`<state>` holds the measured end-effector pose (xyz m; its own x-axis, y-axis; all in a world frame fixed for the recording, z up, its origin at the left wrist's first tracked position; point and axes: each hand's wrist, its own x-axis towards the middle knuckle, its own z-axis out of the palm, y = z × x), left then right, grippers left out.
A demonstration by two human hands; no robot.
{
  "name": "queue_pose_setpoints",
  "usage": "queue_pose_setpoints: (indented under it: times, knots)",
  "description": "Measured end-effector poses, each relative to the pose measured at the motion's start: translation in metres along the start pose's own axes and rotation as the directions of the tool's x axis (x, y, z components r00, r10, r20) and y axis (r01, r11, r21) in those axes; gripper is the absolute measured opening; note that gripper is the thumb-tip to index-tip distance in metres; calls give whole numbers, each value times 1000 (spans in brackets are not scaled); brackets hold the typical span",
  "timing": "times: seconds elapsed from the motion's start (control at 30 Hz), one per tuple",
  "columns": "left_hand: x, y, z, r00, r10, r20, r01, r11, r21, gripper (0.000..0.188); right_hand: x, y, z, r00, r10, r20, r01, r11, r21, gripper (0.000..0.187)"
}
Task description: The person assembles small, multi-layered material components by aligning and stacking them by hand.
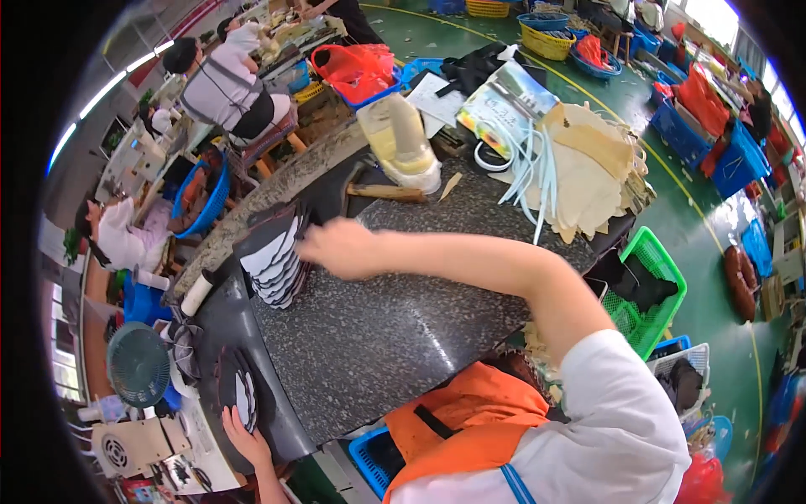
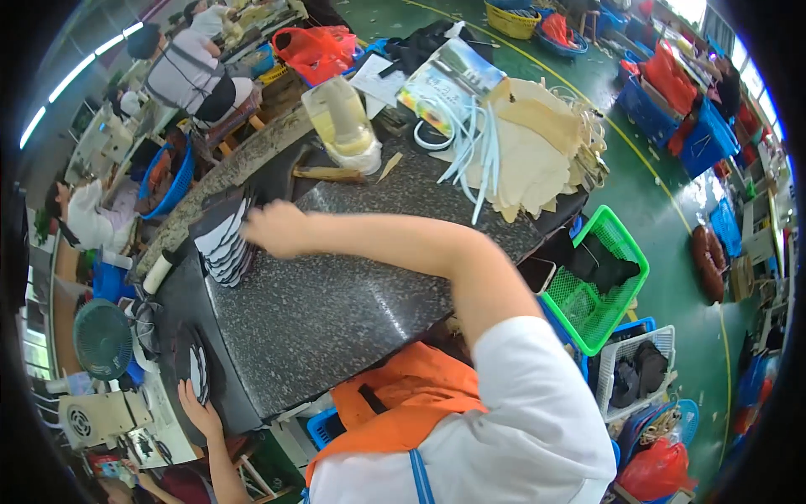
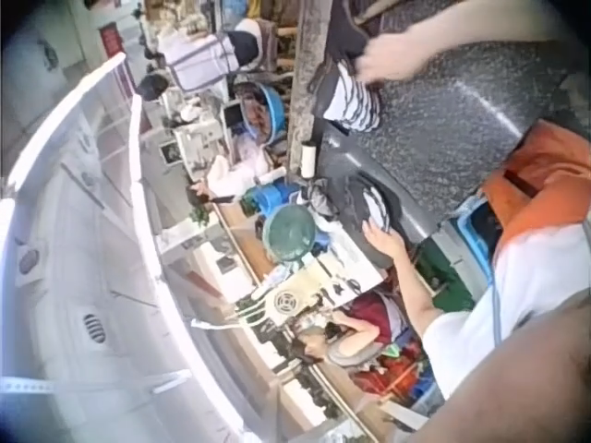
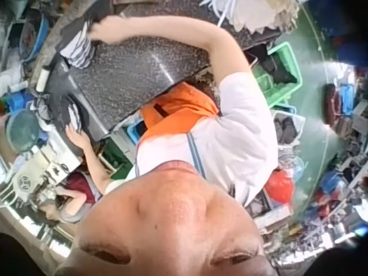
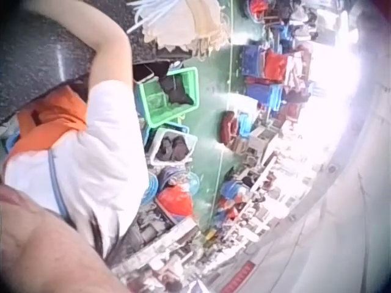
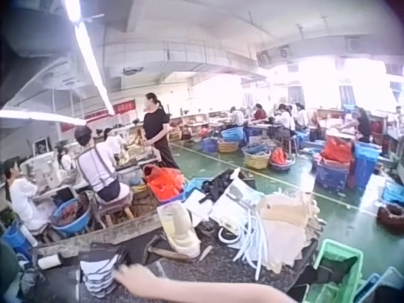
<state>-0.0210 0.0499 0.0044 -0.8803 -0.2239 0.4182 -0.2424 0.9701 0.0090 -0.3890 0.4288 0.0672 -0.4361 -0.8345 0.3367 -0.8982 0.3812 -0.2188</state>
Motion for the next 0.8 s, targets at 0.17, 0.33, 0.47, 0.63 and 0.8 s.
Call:
queue_pose_setpoints:
  times: [0.17,0.33,0.47,0.63,0.8]
  knots:
    - [7,22,3,998,-49,46,30,936,351,69,-239,-34,-16,982,-178,-61,173,982,-80,50]
    - [-29,-5,16,971,-235,-42,221,819,529,61,-304,-65,-27,970,-85,-229,83,996,-16,44]
    - [-7,46,27,881,-473,-7,427,789,441,57,-303,-72,-18,875,156,-458,-115,986,117,30]
    - [-11,63,37,814,-533,-232,581,752,311,60,-303,-65,-11,858,128,-498,-101,992,80,20]
    - [-8,52,43,799,-524,-295,593,768,242,60,-293,-29,-37,969,236,-75,-147,793,591,18]
